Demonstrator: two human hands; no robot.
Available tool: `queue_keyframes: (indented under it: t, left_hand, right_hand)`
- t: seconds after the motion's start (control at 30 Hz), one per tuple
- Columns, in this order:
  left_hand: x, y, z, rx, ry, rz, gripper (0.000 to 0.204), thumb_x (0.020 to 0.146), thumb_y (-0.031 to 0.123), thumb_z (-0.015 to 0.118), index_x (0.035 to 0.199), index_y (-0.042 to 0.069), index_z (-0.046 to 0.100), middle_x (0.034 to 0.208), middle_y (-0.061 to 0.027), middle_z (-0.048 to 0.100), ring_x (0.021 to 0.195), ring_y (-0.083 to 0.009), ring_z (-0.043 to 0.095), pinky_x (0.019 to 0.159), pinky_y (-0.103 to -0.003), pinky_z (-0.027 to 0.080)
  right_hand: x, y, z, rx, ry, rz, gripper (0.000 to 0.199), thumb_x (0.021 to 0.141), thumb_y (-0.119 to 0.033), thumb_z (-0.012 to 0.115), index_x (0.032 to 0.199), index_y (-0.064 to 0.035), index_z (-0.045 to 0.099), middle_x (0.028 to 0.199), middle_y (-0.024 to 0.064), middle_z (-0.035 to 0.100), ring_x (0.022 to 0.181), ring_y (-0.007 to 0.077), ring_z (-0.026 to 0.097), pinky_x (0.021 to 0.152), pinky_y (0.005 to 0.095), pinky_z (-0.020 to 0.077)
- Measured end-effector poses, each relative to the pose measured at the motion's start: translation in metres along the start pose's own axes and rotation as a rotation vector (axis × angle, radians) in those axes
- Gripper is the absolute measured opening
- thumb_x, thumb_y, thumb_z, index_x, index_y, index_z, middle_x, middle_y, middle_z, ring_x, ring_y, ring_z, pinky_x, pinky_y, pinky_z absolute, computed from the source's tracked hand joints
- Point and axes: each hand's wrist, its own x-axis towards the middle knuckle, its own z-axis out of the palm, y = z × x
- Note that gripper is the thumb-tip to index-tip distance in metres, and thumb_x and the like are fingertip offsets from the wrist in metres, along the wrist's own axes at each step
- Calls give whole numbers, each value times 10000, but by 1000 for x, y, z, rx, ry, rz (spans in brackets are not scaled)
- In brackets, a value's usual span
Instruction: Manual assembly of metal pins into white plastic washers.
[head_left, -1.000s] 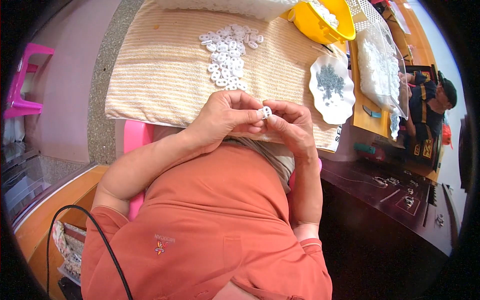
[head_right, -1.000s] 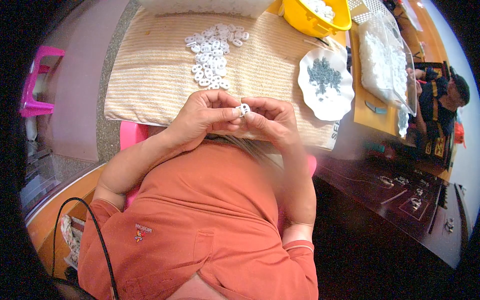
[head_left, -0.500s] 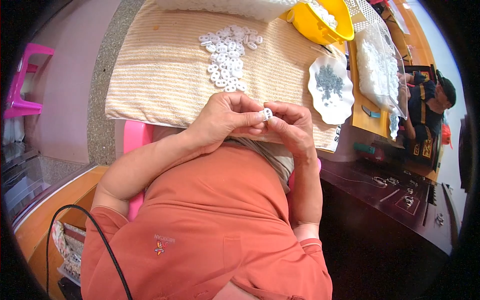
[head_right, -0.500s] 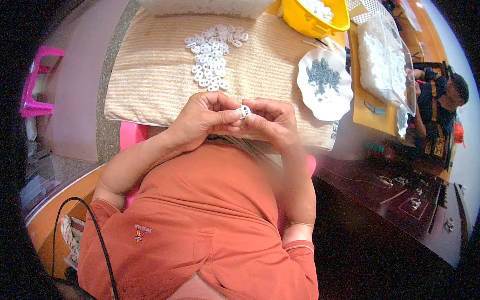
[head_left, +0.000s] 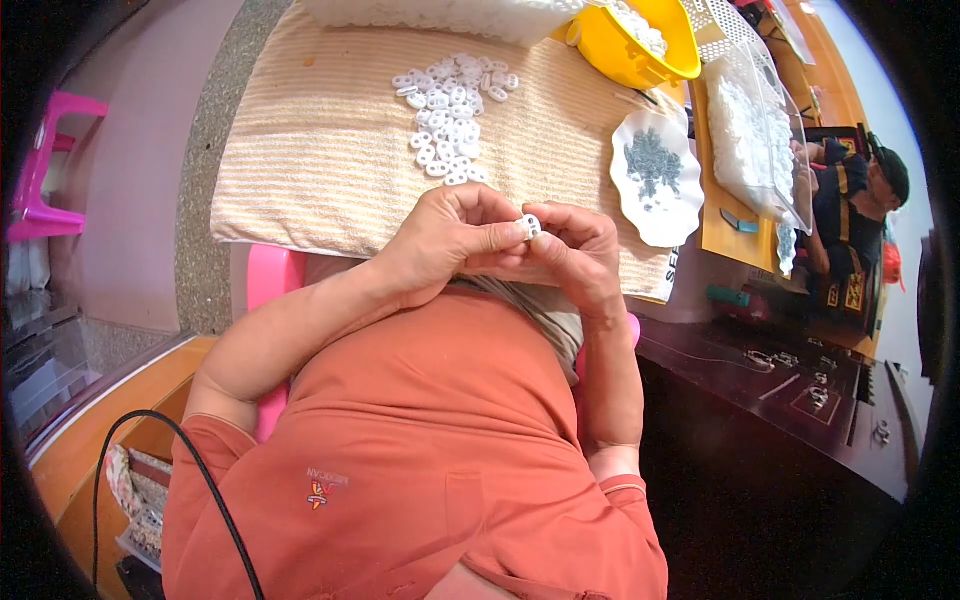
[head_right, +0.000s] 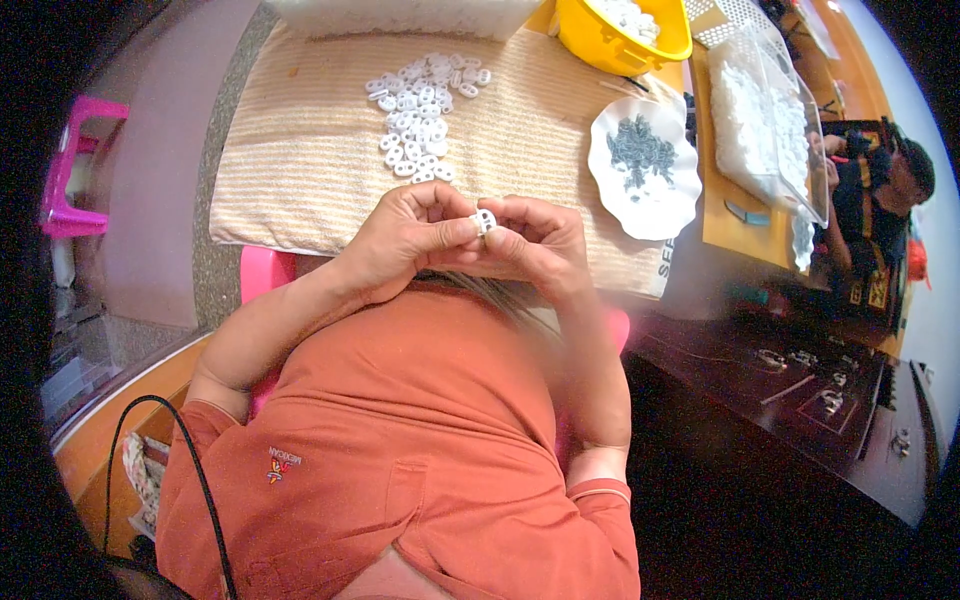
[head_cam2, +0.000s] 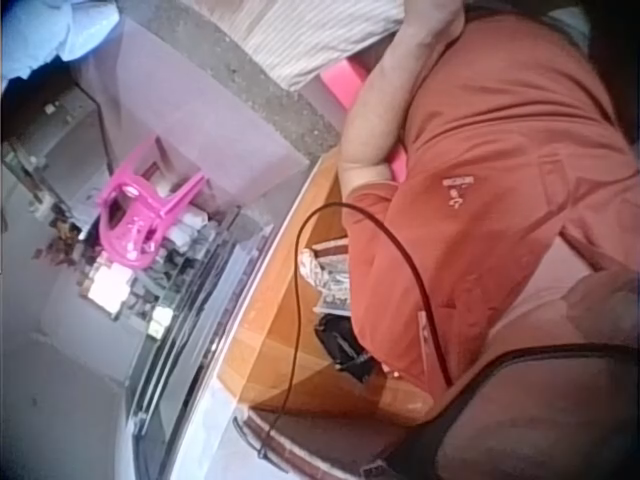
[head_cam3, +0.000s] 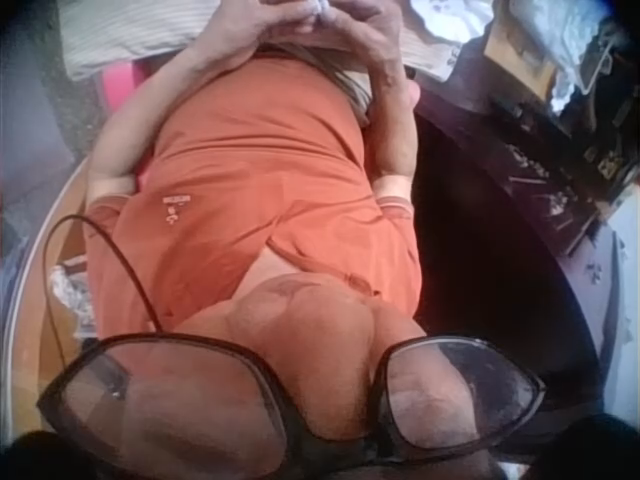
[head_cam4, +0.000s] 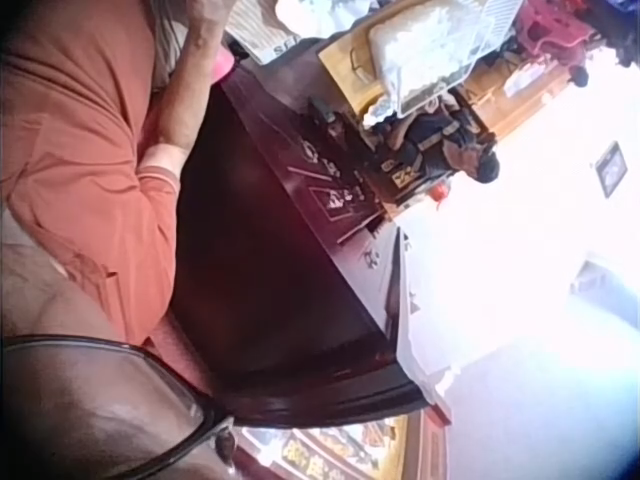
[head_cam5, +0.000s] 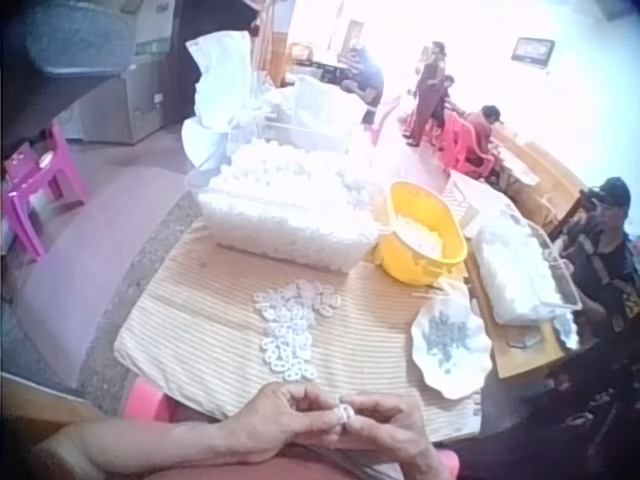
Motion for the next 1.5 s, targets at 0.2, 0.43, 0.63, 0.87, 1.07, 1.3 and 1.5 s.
queue_keyframes:
  t: [0.2, 0.43, 0.63, 0.87, 1.07, 1.3, 1.5]
  left_hand:
    - [1, 2, 0, -55, -34, -12, 120, 870, 89, 676, 941, 32, 598, 892, -53, 649, 816, -101, 636, 731, -231, 557]
    - [1, 2, 1, -109, -76, -11, 115, 877, 83, 668, 879, 56, 557, 894, -44, 648, 822, -100, 638, 730, -230, 553]
    - [0, -5, -2, -116, -119, 41, 123, 873, 73, 671, 848, 57, 552, 852, -45, 653, 775, -90, 634, 676, -212, 533]
    - [-2, -7, 1, -81, -104, 96, 122, 868, 63, 673, 831, 53, 558, 850, -57, 662, 760, -92, 633, 653, -210, 523]
    - [1, -4, 1, -130, -92, 42, 93, 866, 60, 671, 875, 48, 580, 903, -74, 671, 803, -110, 646, 706, -227, 548]
    - [2, -3, -1, -140, -85, 12, 116, 872, 81, 670, 919, 37, 574, 908, -64, 656, 824, -119, 648, 749, -253, 565]
    - [1, 0, 1, -110, -79, -2, 127, 878, 104, 670, 929, 34, 577, 902, -55, 638, 828, -122, 642, 758, -264, 561]
  right_hand:
    - [6, 4, 0, -67, -30, -127, 280, 841, -14, 676, 1115, 35, 640, 1025, 95, 615, 923, 145, 599, 816, 256, 488]
    - [8, 9, -2, -75, -45, -182, 281, 814, -31, 707, 1089, 1, 666, 1067, 89, 545, 935, 146, 549, 809, 245, 457]
    - [5, 4, 5, -48, -58, -203, 289, 792, -40, 731, 1074, -4, 677, 1049, 86, 535, 907, 136, 536, 799, 242, 458]
    - [3, 3, 10, -56, -64, -255, 271, 809, 13, 702, 1079, 7, 671, 1038, 78, 542, 886, 113, 527, 782, 233, 453]
    - [7, 2, 10, -51, -54, -236, 269, 822, 10, 688, 1087, 31, 644, 1054, 80, 531, 901, 119, 534, 799, 237, 458]
    - [8, -2, 12, 14, -32, -138, 247, 825, 7, 685, 1065, 44, 640, 1066, 79, 528, 926, 117, 538, 815, 236, 456]
    - [5, -3, 7, -5, -42, -123, 173, 843, 12, 659, 1013, 35, 643, 1080, 89, 544, 919, 130, 560, 801, 245, 467]
